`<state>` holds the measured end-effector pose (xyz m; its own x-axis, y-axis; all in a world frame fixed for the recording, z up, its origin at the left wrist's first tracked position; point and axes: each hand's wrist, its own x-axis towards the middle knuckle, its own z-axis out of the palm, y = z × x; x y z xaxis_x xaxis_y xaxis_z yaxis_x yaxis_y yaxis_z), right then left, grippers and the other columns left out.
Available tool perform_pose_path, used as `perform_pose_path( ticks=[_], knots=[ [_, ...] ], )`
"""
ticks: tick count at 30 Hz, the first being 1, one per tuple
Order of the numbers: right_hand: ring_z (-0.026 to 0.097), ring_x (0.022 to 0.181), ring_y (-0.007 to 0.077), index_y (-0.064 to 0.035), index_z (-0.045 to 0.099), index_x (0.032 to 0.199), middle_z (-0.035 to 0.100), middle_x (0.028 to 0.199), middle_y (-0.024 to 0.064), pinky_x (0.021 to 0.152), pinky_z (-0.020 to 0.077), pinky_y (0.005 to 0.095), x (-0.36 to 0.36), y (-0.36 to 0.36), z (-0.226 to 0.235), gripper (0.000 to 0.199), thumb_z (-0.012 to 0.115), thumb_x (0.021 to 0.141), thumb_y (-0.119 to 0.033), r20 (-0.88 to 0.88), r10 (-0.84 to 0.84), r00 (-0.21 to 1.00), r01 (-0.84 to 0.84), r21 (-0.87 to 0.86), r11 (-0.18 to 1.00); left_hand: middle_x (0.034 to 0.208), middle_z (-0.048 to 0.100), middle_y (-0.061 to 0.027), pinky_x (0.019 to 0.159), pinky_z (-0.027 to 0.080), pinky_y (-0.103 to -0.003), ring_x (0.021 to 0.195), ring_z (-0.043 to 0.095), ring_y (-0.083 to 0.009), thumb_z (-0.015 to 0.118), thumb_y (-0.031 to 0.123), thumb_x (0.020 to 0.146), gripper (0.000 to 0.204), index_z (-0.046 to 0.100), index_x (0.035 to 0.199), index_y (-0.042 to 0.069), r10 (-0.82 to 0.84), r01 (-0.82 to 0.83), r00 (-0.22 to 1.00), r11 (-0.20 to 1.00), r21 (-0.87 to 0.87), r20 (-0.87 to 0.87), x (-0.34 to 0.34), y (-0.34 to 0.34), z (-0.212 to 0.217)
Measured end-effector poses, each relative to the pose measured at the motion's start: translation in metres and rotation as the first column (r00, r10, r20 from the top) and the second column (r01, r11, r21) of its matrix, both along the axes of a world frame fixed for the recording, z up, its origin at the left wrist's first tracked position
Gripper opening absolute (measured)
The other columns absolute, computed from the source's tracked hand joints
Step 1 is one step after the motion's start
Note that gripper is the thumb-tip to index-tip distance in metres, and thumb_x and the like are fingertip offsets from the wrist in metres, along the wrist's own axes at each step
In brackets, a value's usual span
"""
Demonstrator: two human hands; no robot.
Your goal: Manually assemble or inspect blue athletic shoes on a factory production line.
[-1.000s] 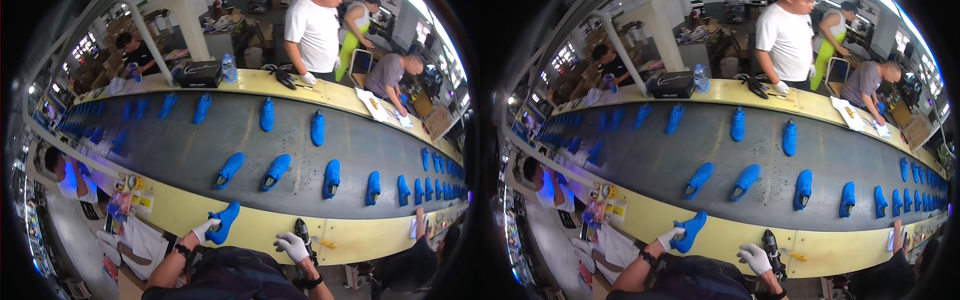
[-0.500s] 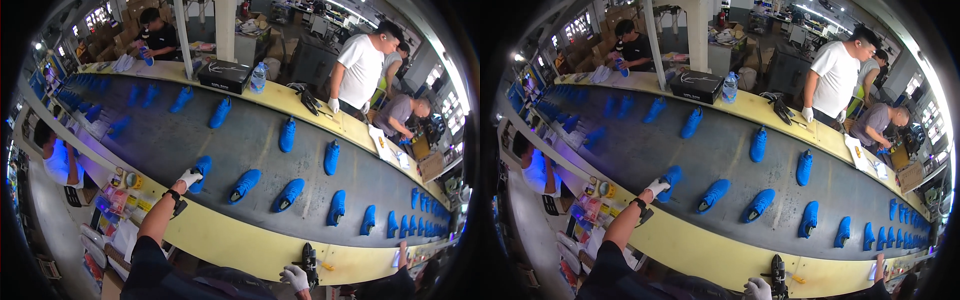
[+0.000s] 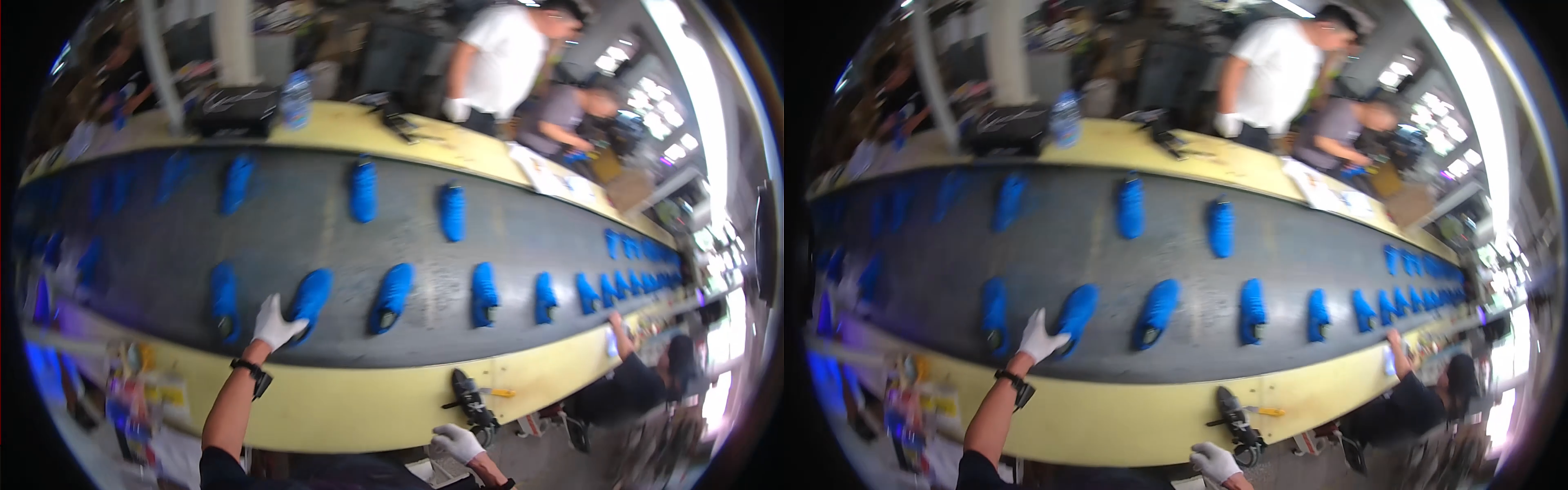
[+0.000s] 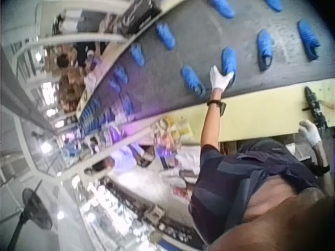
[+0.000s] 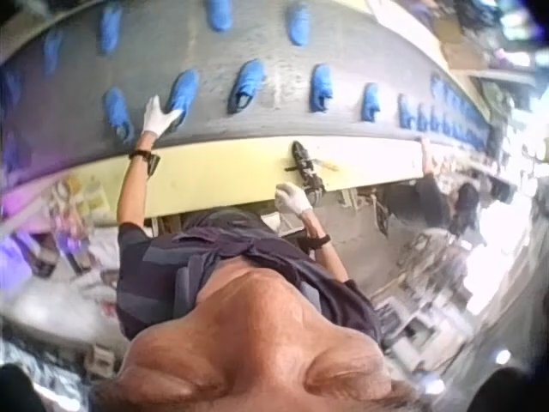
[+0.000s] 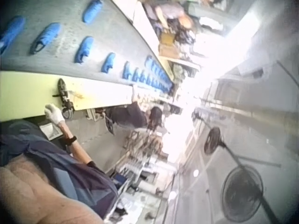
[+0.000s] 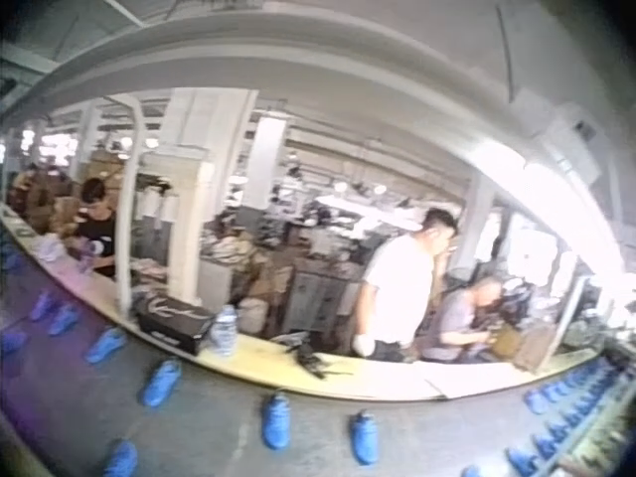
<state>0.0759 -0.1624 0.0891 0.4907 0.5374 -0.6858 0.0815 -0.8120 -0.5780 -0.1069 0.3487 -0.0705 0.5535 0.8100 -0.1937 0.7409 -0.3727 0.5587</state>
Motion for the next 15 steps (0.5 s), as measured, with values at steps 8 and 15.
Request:
perform_pose_path(
  ticks=[8, 15],
  knots=[
    [0.076, 0.098, 0.0227, -0.0012, 0.069, 0.127, 0.077, 0.107, 0.0139, 0.09, 0.0582, 0.0335, 0.0, -0.087, -0.015, 0.041, 0.071, 0.098, -0.031, 0.182, -0.198, 0.963, 0.215, -0.077, 0.974, 0.144, 0.05, -0.0269, 0.108, 0.048, -0.05, 0.126, 0.056, -0.0434, 0.087, 0.03, 0.07, 0.114, 0.024, 0.16, 0.001, 0.059, -0.033, 0.968, 0.994, 0.107, -0.243, 0.094, -0.098, -0.016],
    [0.076, 0.086, 0.0165, 0.0014, 0.07, 0.124, 0.078, 0.102, 0.0102, 0.08, 0.0603, 0.0308, -0.031, -0.09, 0.016, 0.035, 0.068, 0.099, -0.022, -0.153, -0.27, 0.951, 0.272, -0.013, 0.962, 0.122, 0.065, -0.0183, 0.094, 0.054, -0.04, 0.107, 0.066, -0.0276, 0.086, 0.022, 0.066, 0.101, 0.036, 0.15, -0.005, 0.546, -0.309, 0.826, 0.644, -0.699, 0.137, 0.068, -0.101, -0.053]
  ],
)
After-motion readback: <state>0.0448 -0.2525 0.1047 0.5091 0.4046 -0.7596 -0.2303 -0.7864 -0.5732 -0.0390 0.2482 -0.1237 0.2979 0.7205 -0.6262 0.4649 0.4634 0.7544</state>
